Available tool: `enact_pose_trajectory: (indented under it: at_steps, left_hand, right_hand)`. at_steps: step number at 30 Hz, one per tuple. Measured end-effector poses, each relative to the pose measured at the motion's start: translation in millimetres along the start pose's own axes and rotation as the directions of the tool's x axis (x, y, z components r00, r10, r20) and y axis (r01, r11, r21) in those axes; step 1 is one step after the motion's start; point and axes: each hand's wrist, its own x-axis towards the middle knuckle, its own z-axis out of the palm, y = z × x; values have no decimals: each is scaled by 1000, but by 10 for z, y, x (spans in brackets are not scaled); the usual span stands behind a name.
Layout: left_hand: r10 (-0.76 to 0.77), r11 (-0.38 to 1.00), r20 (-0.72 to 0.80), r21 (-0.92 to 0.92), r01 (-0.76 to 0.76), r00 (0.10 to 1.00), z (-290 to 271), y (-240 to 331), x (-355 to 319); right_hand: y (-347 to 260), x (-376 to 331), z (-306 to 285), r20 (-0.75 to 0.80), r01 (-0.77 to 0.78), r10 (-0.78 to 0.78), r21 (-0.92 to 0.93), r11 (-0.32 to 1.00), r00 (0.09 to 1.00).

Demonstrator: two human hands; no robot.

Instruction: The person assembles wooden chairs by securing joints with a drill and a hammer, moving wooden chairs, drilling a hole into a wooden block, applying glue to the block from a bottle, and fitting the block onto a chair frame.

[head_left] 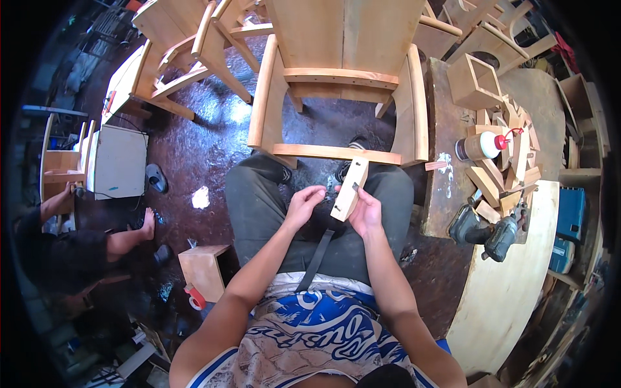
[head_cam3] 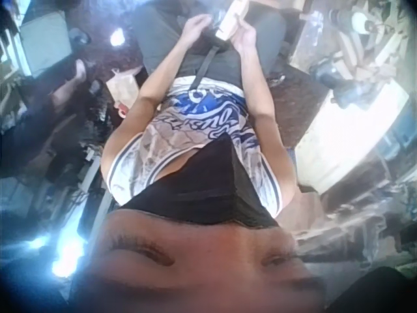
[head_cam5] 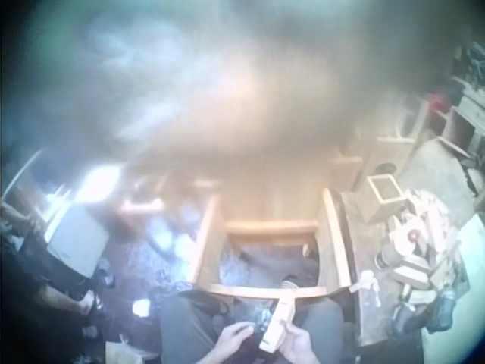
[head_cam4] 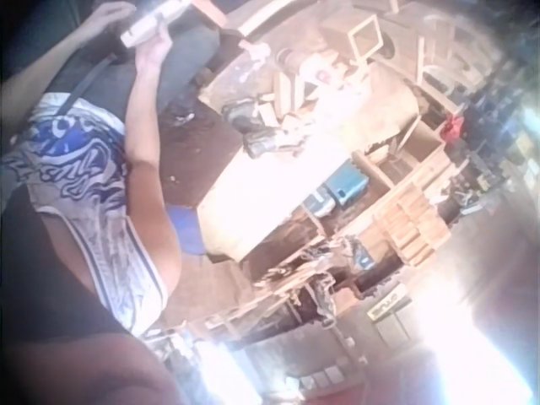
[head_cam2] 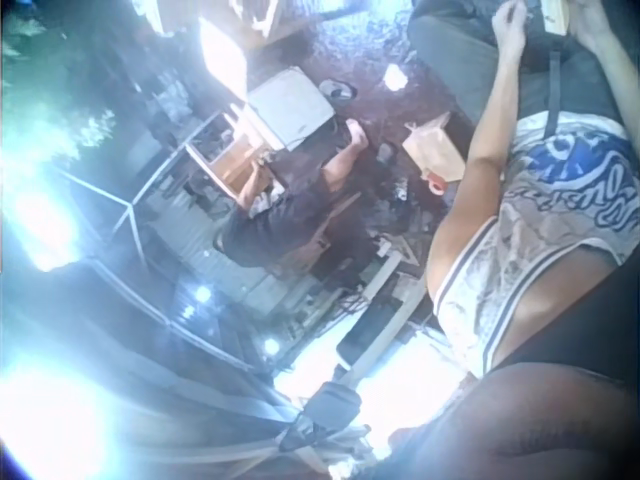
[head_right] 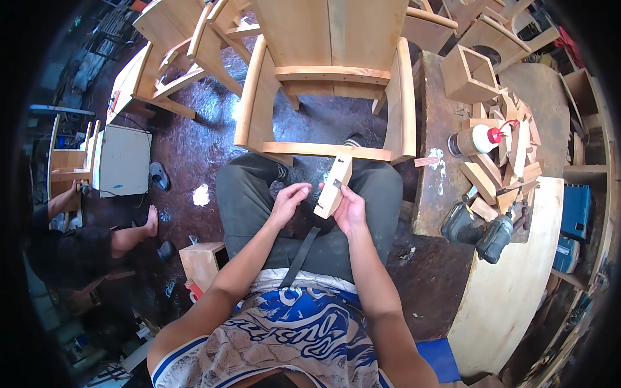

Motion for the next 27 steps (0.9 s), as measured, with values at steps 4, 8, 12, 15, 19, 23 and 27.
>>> enact_pose_trajectory:
  at_steps: [4, 8, 12, 15, 19, 23, 27]
  left_hand:
    - [89, 996, -53, 7, -89, 995, 43, 129, 232]
    - [109, 994, -20, -28, -110, 994, 181, 306, 304]
    - [83, 989, -26, -119, -86, 996, 295, 338, 225]
    - [27, 980, 83, -199, -10, 996, 372, 348, 112]
    - [20, 946, 189, -320, 43, 982, 247, 167, -106]
    - [-41, 991, 240, -115, 70, 970, 219, -12, -200]
    - [-23, 950, 180, -301, 77, 983, 202, -130, -280]
  right_hand:
    - [-35, -37, 44, 43, -1, 0, 34, 999, 999]
    - [-66, -74, 32, 27, 0, -1, 50, 999, 1000]
    - [-35, -58, 40, 81, 1, 1, -26, 1000, 997]
    - [-49, -115, 40, 6, 82, -81, -129, 988, 997]
    - [87, -117, 107, -111, 96, -138, -322, 942, 984]
    - [293, -55, -47, 24, 272, -341, -656, 704, 940]
    - [128, -219, 86, 81, 268, -325, -764, 587, 942]
